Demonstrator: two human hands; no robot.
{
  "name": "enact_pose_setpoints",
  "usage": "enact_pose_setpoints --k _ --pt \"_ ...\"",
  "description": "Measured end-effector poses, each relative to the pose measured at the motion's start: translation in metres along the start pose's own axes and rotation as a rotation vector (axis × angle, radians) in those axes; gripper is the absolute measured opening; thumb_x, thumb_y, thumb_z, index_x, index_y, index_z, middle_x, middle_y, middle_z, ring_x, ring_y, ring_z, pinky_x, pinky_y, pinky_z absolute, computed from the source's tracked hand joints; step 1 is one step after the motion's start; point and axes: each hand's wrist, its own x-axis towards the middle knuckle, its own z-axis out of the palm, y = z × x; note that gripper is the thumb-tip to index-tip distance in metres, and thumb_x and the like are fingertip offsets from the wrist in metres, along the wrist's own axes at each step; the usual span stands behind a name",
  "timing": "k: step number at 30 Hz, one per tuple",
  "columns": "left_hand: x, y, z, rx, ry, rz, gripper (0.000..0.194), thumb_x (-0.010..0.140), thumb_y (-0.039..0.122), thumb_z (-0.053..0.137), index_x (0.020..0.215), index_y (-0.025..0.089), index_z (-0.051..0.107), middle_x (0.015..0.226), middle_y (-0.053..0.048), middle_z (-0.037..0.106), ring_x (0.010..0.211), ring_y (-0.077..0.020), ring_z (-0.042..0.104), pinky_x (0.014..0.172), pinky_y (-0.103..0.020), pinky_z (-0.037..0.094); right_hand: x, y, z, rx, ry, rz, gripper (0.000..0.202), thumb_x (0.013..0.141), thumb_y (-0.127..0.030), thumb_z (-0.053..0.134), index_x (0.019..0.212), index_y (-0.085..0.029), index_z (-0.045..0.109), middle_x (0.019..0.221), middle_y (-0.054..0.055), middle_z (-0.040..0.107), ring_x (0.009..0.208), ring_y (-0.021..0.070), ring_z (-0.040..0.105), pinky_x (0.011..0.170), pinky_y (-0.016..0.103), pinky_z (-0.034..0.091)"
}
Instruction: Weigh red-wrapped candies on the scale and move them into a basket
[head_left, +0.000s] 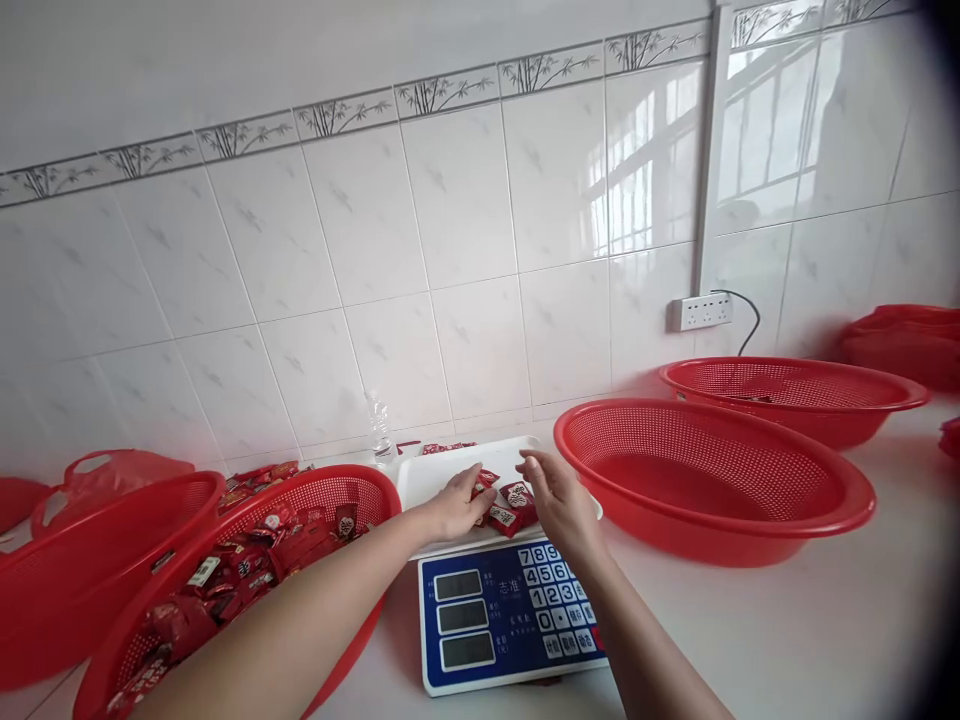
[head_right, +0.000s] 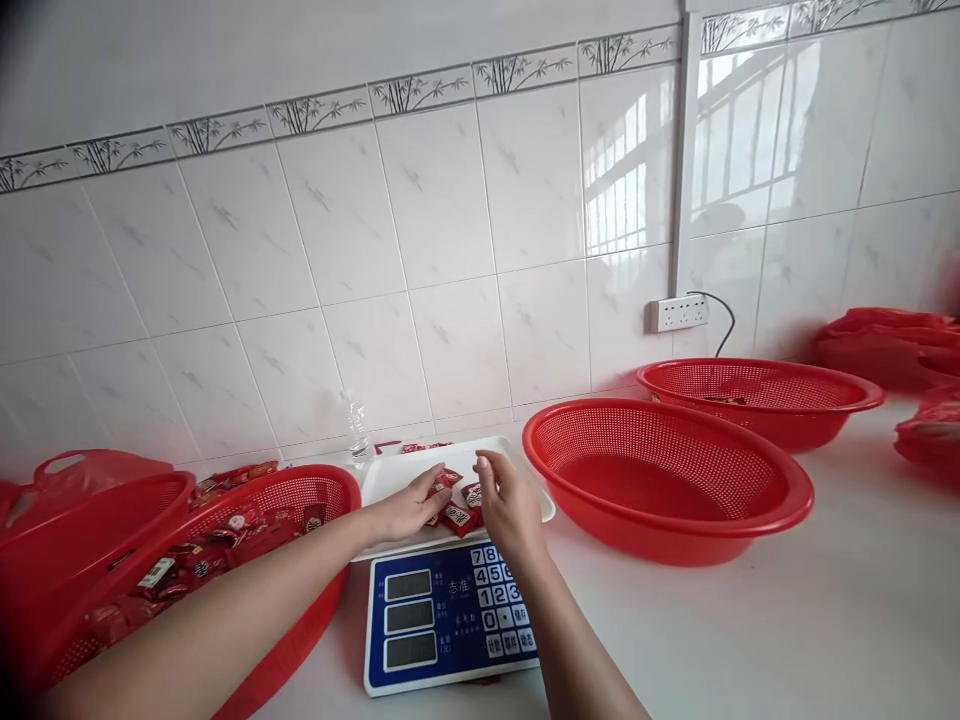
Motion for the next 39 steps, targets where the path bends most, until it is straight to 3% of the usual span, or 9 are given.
enact_pose_setpoints --k 5,10,13,15,17,21,25,31,39 --pt "0.012 0.003 0.006 -0.207 0.063 -0.003 0.073 0.084 0.064 0.015 0.141 0.018 0.010 0.146 -0.007 0.020 0.132 -0.0180 0.021 0.106 -0.029 0.022 -0.003 0.002 0.002 -0.531 -0.176 -0.014 0.039 0.089 -0.035 0.025 0.107 -0.024 0.059 0.084 0.008 0.070 0.076 0.0241 0.064 0.060 0.032 0.042" --pt "0.011 -0.006 -0.005 -0.277 0.094 0.020 0.072 0.084 0.064 0.007 0.140 0.020 0.014 0.141 -0.008 0.032 0.131 -0.0174 0.025 0.102 -0.031 0.027 -0.004 0.003 0.003 -0.455 -0.209 -0.104 0.038 0.089 -0.032 0.026 0.110 -0.026 0.057 0.095 0.005 0.069 0.083 0.0219 0.064 0.061 0.030 0.043" --pt "0.004 -0.025 -0.026 -0.180 0.275 0.026 0.058 0.088 0.056 0.016 0.130 0.019 0.033 0.132 -0.009 0.045 0.124 -0.0180 0.036 0.097 -0.031 0.033 -0.002 0.002 0.001 -0.370 -0.112 -0.104 0.035 0.087 -0.031 0.031 0.107 -0.025 0.059 0.102 0.003 0.067 0.088 0.0206 0.063 0.064 0.029 0.045" --pt "-0.004 -0.045 -0.044 -0.103 0.429 -0.071 0.042 0.089 0.044 0.027 0.116 0.017 0.044 0.116 -0.009 0.056 0.111 -0.0177 0.049 0.089 -0.029 0.040 -0.002 0.001 0.001 -0.321 -0.075 -0.099 0.033 0.086 -0.031 0.033 0.105 -0.025 0.060 0.104 0.003 0.067 0.090 0.0205 0.062 0.067 0.030 0.046" --pt "-0.014 -0.070 -0.061 0.031 0.484 -0.214 0.029 0.086 0.030 0.032 0.107 0.016 0.046 0.106 -0.009 0.060 0.099 -0.0162 0.056 0.079 -0.025 0.044 -0.003 0.000 0.001 -0.285 -0.062 -0.089 0.031 0.085 -0.032 0.036 0.103 -0.025 0.061 0.103 0.002 0.067 0.090 0.0209 0.062 0.069 0.030 0.046" --pt "-0.042 -0.119 -0.080 0.249 0.366 -0.416 0.022 0.080 0.016 0.037 0.097 0.015 0.052 0.098 -0.007 0.063 0.087 -0.0161 0.060 0.072 -0.024 0.045 -0.006 -0.002 0.004 -0.239 -0.061 -0.059 0.029 0.082 -0.037 0.041 0.097 -0.025 0.062 0.095 0.002 0.069 0.086 0.0210 0.063 0.065 0.030 0.046" --pt "-0.056 -0.145 -0.082 0.326 0.271 -0.482 0.016 0.072 0.017 0.051 0.085 0.016 0.060 0.091 -0.008 0.066 0.086 -0.0205 0.060 0.073 -0.028 0.044 -0.007 -0.002 0.007 -0.226 -0.093 -0.035 0.028 0.080 -0.040 0.043 0.093 -0.026 0.063 0.088 0.002 0.070 0.077 0.0207 0.064 0.058 0.029 0.044" --pt "-0.043 -0.151 -0.071 0.383 0.063 -0.450 0.018 0.062 0.026 0.063 0.078 0.018 0.065 0.084 -0.005 0.069 0.080 -0.0218 0.061 0.071 -0.027 0.044 -0.006 0.000 0.010 -0.221 -0.102 -0.049 0.029 0.079 -0.042 0.043 0.093 -0.026 0.064 0.084 0.002 0.070 0.071 0.0208 0.064 0.057 0.029 0.045" --pt "-0.049 -0.143 -0.073 0.413 -0.071 -0.449 0.028 0.060 0.036 0.061 0.082 0.020 0.066 0.085 -0.005 0.069 0.074 -0.0217 0.062 0.062 -0.027 0.045 -0.006 -0.001 0.011 -0.203 -0.128 -0.018 0.030 0.079 -0.043 0.043 0.093 -0.026 0.064 0.085 0.001 0.070 0.074 0.0206 0.064 0.059 0.030 0.045"
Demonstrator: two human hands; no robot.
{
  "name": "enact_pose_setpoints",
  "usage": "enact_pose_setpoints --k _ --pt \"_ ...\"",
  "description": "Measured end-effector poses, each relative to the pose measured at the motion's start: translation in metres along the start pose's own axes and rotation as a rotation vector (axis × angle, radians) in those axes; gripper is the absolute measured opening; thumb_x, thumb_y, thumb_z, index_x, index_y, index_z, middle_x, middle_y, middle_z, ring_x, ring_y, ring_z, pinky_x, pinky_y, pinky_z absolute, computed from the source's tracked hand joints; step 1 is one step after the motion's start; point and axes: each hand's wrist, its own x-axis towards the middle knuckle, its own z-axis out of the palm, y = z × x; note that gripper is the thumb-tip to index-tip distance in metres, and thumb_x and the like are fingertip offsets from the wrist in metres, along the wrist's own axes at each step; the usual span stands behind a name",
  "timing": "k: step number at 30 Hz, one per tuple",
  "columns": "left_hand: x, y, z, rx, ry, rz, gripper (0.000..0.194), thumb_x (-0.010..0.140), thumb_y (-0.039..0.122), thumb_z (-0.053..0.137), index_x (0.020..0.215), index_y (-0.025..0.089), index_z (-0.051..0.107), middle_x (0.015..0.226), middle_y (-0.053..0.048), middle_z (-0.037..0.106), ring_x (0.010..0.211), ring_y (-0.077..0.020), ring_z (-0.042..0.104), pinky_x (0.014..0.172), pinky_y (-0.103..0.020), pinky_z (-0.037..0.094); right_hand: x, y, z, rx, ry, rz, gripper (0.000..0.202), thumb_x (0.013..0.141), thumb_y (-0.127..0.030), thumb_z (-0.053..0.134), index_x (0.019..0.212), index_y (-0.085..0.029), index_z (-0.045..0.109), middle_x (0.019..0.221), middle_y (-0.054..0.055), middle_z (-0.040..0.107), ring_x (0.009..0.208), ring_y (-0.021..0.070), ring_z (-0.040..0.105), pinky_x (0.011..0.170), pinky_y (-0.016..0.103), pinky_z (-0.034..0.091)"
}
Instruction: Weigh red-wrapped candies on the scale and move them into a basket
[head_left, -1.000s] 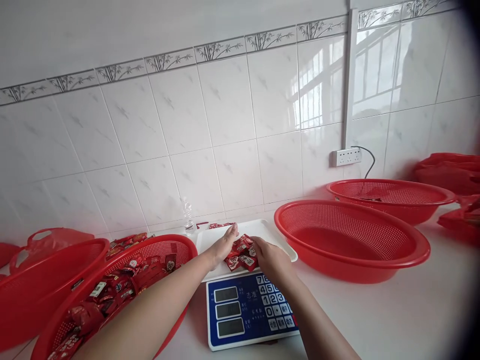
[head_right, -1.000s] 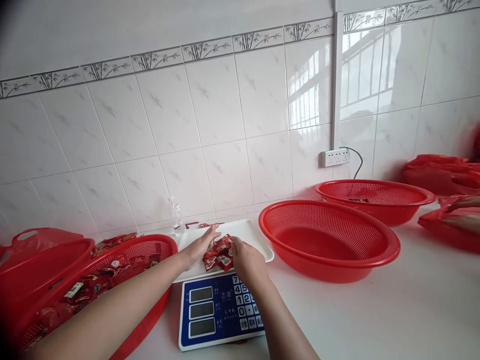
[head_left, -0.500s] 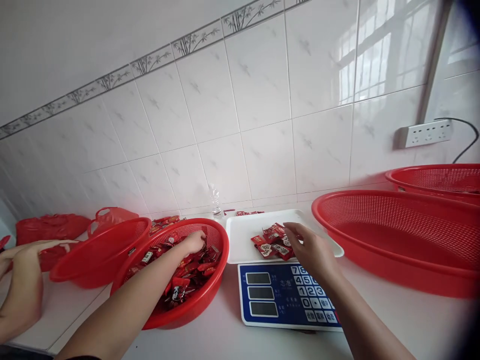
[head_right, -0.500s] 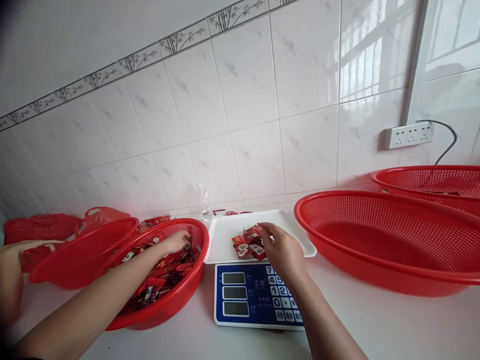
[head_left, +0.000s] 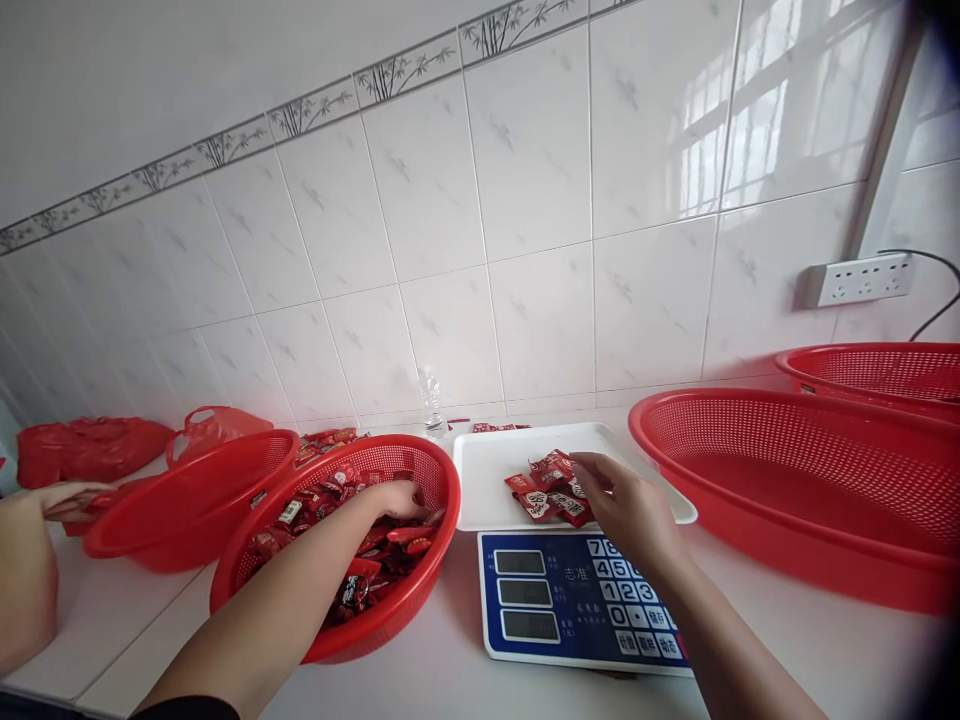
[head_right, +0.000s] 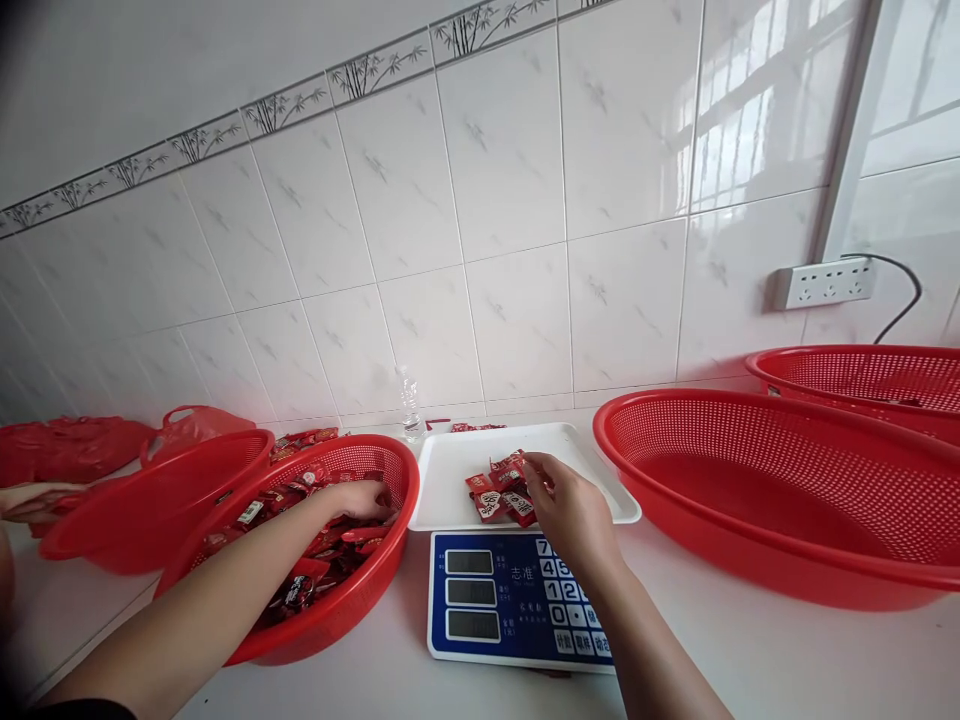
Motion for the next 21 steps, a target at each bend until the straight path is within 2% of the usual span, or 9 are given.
enact_pose_setpoints --k 5,8,11,16,19,21 --pt "-0.006 0.000 -0.015 0.050 -0.022 -0.027 0.015 0.059 0.026 0.058 0.070 0.020 0.065 0.065 -0.002 0.065 0.059 -0.0196 0.059 0.052 -0.026 0.043 0.000 0.000 0.000 0.016 -0.005 0.012 0.030 0.079 -0.043 0.044 0.093 -0.026 0.064 0.084 0.002 0.070 0.076 0.0206 0.064 0.060 0.030 0.045" --pt "-0.009 -0.006 -0.026 0.137 0.000 -0.077 0.004 0.056 0.021 0.060 0.057 0.017 0.062 0.054 -0.002 0.059 0.059 -0.0220 0.059 0.056 -0.029 0.044 0.000 0.000 0.000 0.011 -0.009 0.011 0.030 0.080 -0.043 0.044 0.094 -0.026 0.064 0.086 0.002 0.070 0.076 0.0203 0.064 0.062 0.030 0.045" --pt "-0.008 -0.012 -0.030 0.222 0.006 -0.117 0.003 0.054 0.019 0.062 0.057 0.016 0.062 0.056 -0.005 0.060 0.064 -0.0252 0.060 0.061 -0.032 0.045 0.000 -0.001 0.000 0.013 -0.010 0.002 0.030 0.079 -0.042 0.043 0.094 -0.026 0.063 0.088 0.002 0.070 0.075 0.0204 0.064 0.062 0.030 0.046" --pt "0.003 -0.013 -0.016 0.309 -0.006 -0.162 0.025 0.044 0.013 0.067 0.069 0.017 0.067 0.076 -0.010 0.068 0.079 -0.0294 0.061 0.069 -0.035 0.046 0.000 0.000 0.000 0.015 -0.002 -0.014 0.030 0.079 -0.044 0.043 0.093 -0.026 0.063 0.088 0.002 0.070 0.077 0.0203 0.064 0.061 0.029 0.046" --pt "0.009 -0.013 -0.005 0.312 0.030 -0.183 0.033 0.044 0.020 0.071 0.076 0.017 0.068 0.086 -0.014 0.068 0.088 -0.0336 0.059 0.074 -0.040 0.045 0.000 0.000 0.000 0.012 -0.021 0.012 0.030 0.080 -0.044 0.043 0.095 -0.027 0.063 0.088 0.000 0.070 0.077 0.0195 0.064 0.062 0.029 0.046" --pt "0.010 -0.016 -0.001 0.298 0.050 -0.180 0.036 0.046 0.028 0.072 0.081 0.018 0.067 0.089 -0.013 0.068 0.094 -0.0344 0.057 0.079 -0.041 0.043 0.000 0.000 0.000 0.014 -0.028 0.021 0.029 0.080 -0.044 0.043 0.096 -0.028 0.063 0.089 0.000 0.070 0.077 0.0192 0.064 0.063 0.029 0.046"
